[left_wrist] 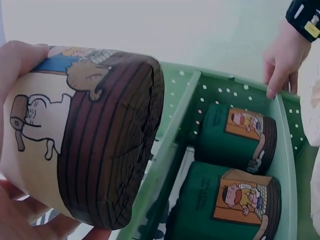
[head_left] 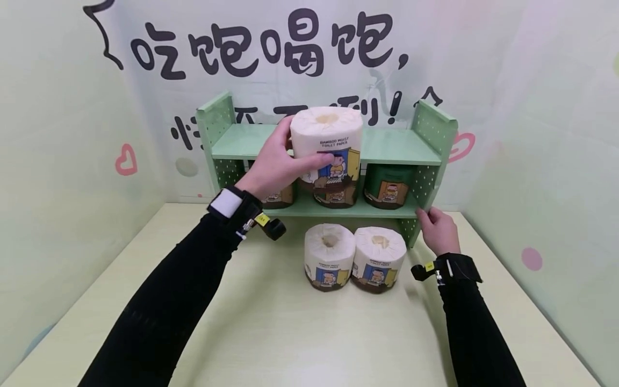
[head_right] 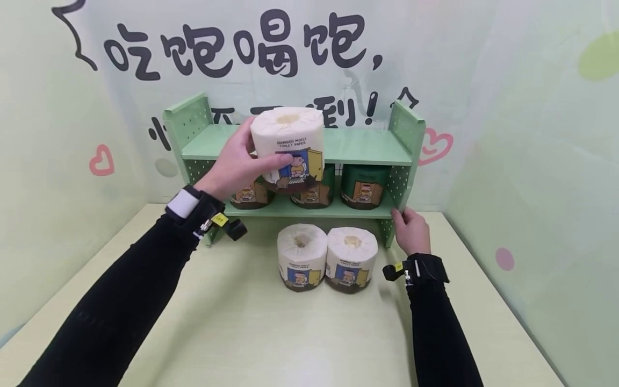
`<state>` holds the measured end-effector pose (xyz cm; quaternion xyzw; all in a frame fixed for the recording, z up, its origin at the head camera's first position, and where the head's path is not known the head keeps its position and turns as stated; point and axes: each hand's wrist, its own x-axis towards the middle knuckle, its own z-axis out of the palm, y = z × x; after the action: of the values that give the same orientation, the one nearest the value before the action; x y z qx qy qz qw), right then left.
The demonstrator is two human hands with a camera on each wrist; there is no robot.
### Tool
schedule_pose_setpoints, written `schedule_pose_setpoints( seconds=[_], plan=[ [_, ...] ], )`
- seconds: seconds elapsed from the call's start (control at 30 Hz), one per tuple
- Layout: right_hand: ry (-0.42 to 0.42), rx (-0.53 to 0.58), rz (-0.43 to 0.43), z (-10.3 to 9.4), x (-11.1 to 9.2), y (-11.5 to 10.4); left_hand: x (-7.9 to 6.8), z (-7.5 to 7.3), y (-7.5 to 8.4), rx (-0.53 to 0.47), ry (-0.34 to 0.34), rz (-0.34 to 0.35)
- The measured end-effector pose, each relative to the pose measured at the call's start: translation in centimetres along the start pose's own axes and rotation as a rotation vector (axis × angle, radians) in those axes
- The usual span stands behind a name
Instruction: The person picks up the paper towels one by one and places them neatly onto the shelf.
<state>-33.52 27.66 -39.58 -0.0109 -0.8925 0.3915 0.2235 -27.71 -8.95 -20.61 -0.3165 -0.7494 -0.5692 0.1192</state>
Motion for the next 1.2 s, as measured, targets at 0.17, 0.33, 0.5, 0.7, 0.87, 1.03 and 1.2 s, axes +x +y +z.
schedule_pose_setpoints(
  seconds=[0.17,0.33,0.5,0.7,0.87,1.03,1.2],
  plan=[
    [0.005,-0.011,0.001,0.0,-0.1,-0.1,1.0,0.4,0.1,0.043,0.036,-0.011],
    [0.01,-0.014,0.0,-0.1,0.0,0.0,1.9,1.2,0.2,0.056,0.065,-0.03],
    [0.009,-0.015,0.008,-0.1,0.0,-0.1,3.1,1.9,-0.4,-0.05,0.079,-0.093],
    [0.014,-0.023,0.01,0.0,-0.1,0.0,5.2,2.4,-2.9,-0.064,0.097,-0.119],
    [0.017,-0.021,0.004,0.1,-0.1,0.1,7.1,3.0,-4.5,0.115,0.175,-0.168],
    [0.017,-0.017,0.007,0.1,0.0,0.2,8.5,4.0,-4.7,0.273,0.225,-0.227],
    [0.014,-0.012,0.013,0.1,0.1,0.3,9.6,5.1,-4.7,0.277,0.212,-0.195]
  ],
)
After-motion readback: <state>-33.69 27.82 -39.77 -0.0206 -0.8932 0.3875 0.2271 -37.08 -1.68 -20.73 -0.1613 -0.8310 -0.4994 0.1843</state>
